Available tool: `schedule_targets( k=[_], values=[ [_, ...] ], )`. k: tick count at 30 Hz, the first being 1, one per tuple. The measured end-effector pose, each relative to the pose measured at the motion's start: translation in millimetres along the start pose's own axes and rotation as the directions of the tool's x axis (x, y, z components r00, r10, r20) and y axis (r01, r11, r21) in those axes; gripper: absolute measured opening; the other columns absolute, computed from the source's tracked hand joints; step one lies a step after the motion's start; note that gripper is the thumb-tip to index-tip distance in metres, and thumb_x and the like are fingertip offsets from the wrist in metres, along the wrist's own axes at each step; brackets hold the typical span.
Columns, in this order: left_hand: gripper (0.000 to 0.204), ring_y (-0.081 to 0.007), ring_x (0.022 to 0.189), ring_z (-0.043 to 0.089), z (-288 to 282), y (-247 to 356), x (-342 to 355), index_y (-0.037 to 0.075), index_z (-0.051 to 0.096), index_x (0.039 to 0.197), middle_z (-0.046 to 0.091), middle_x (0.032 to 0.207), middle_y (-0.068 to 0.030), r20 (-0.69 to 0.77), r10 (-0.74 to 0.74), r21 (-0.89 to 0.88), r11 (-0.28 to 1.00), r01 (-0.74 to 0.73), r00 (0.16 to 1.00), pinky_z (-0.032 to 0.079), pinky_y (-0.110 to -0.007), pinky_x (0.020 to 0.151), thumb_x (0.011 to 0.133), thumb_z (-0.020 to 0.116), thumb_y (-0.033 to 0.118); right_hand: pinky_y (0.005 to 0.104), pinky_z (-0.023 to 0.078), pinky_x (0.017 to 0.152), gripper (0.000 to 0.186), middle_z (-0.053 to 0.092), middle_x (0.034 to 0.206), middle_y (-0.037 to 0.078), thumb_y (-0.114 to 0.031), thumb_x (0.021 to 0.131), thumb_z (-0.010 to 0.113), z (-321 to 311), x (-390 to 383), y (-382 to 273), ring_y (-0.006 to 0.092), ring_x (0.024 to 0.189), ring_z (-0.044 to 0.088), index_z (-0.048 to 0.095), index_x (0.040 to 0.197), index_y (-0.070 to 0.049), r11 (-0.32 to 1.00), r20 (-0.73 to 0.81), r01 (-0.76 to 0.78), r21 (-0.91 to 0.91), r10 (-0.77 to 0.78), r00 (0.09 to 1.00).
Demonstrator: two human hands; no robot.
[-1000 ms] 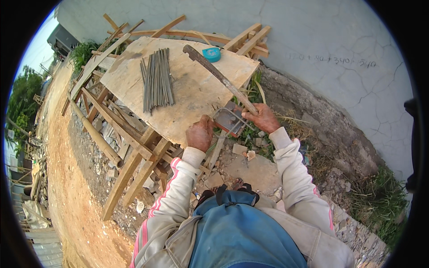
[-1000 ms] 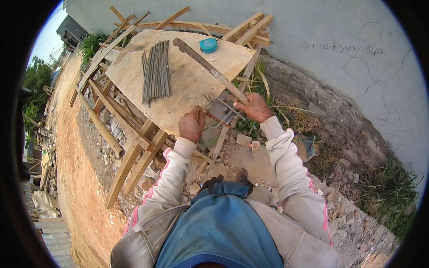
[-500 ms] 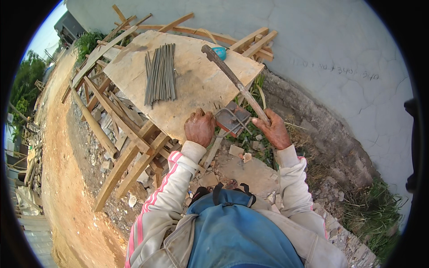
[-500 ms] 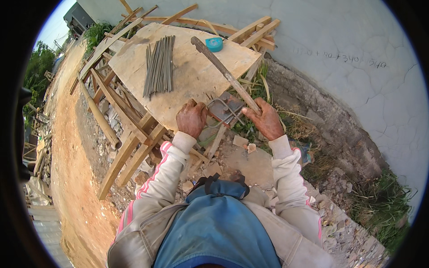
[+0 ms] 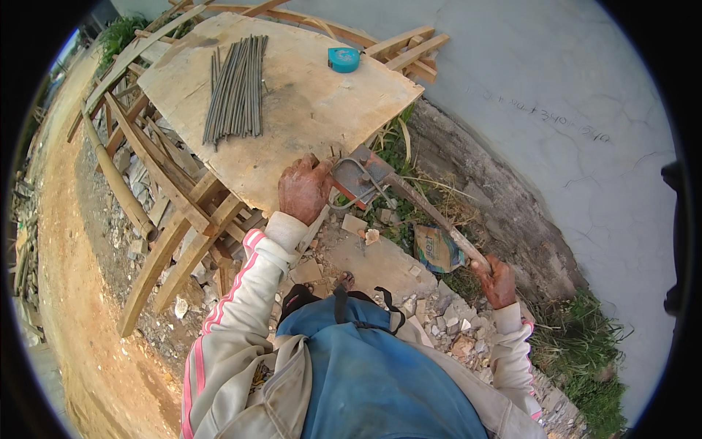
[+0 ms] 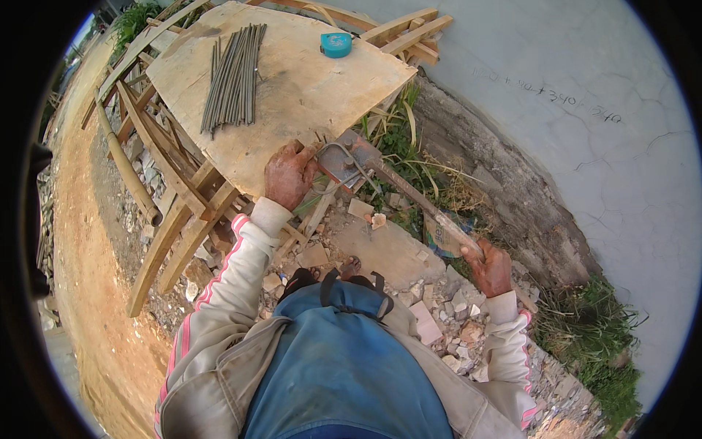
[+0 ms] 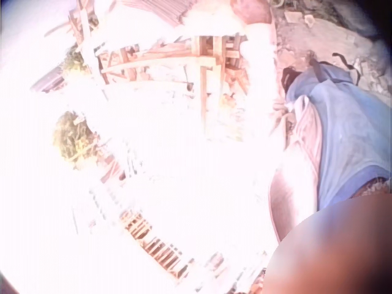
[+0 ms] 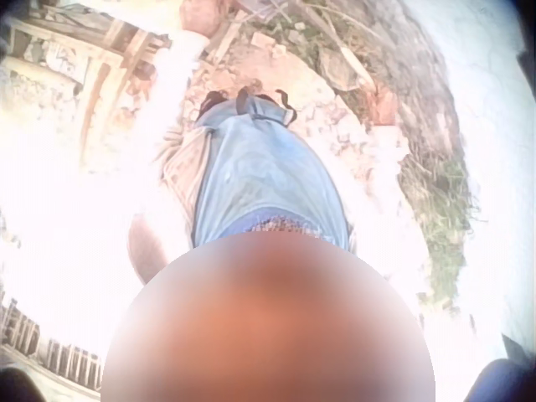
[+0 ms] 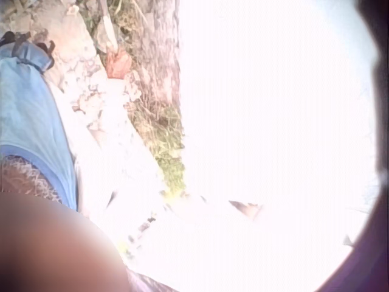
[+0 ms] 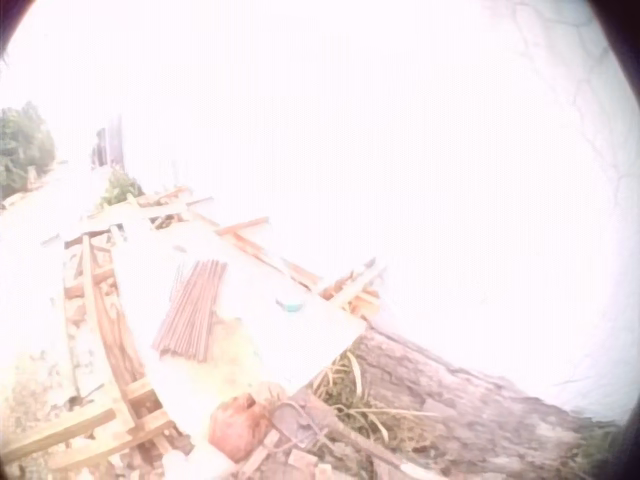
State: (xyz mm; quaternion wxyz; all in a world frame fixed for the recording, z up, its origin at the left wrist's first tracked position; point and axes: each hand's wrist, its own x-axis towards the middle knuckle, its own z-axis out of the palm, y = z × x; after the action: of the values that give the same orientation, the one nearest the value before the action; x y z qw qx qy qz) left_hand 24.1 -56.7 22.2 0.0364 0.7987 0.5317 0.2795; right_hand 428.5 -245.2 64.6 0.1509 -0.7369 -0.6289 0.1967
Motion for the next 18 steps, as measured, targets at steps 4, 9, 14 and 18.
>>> schedule_targets(
  k=[4, 9, 14, 18],
  values=[
    [0.035, -0.0359, 0.089, 0.062, 1, -2, 2, 0.011, 0.072, 0.119, 0.062, 0.094, -0.0155, -0.003, 0.020, -0.038, 0.999, -0.020, 1.000, 0.052, -0.047, 0.079, 0.085, 0.065, 0.012, 0.0491, 0.046, 0.058, 0.052, 0.058, 0.062, 0.024, -0.051, 0.093, 0.067, -18, 20, 12, 0.0441, 0.063, 0.061, 0.065, 0.083, 0.000, 0.986, 0.047, 0.029, -0.167, -0.022, 0.999],
    [0.033, -0.0357, 0.088, 0.062, 1, -2, 2, 0.012, 0.072, 0.116, 0.062, 0.095, -0.0153, 0.025, 0.000, -0.023, 1.000, 0.000, 1.000, 0.051, -0.047, 0.078, 0.084, 0.066, 0.014, 0.0491, 0.045, 0.057, 0.072, 0.052, 0.057, 0.021, -0.072, 0.089, 0.057, -27, 59, 15, 0.0431, 0.057, 0.057, 0.065, 0.078, -0.002, 0.958, 0.050, 0.146, -0.247, -0.137, 0.989],
    [0.027, -0.0330, 0.087, 0.064, 5, 0, 0, 0.013, 0.074, 0.108, 0.063, 0.093, -0.0130, 0.000, -0.006, 0.040, 0.999, 0.006, 1.000, 0.051, -0.046, 0.078, 0.082, 0.069, 0.016, 0.0492, 0.046, 0.059, 0.074, 0.054, 0.058, 0.019, -0.076, 0.087, 0.056, -38, 95, 22, 0.0411, 0.058, 0.058, 0.065, 0.076, -0.003, 0.943, 0.128, 0.211, -0.257, -0.183, 0.975],
    [0.027, -0.0320, 0.088, 0.064, 5, 0, 1, 0.013, 0.074, 0.109, 0.062, 0.094, -0.0124, 0.001, 0.006, 0.058, 0.998, -0.006, 1.000, 0.051, -0.046, 0.077, 0.082, 0.070, 0.016, 0.0494, 0.047, 0.059, 0.075, 0.057, 0.058, 0.017, -0.077, 0.085, 0.058, -41, 122, 26, 0.0397, 0.058, 0.059, 0.068, 0.079, -0.004, 0.902, 0.159, 0.261, -0.344, -0.218, 0.963]
  ],
)
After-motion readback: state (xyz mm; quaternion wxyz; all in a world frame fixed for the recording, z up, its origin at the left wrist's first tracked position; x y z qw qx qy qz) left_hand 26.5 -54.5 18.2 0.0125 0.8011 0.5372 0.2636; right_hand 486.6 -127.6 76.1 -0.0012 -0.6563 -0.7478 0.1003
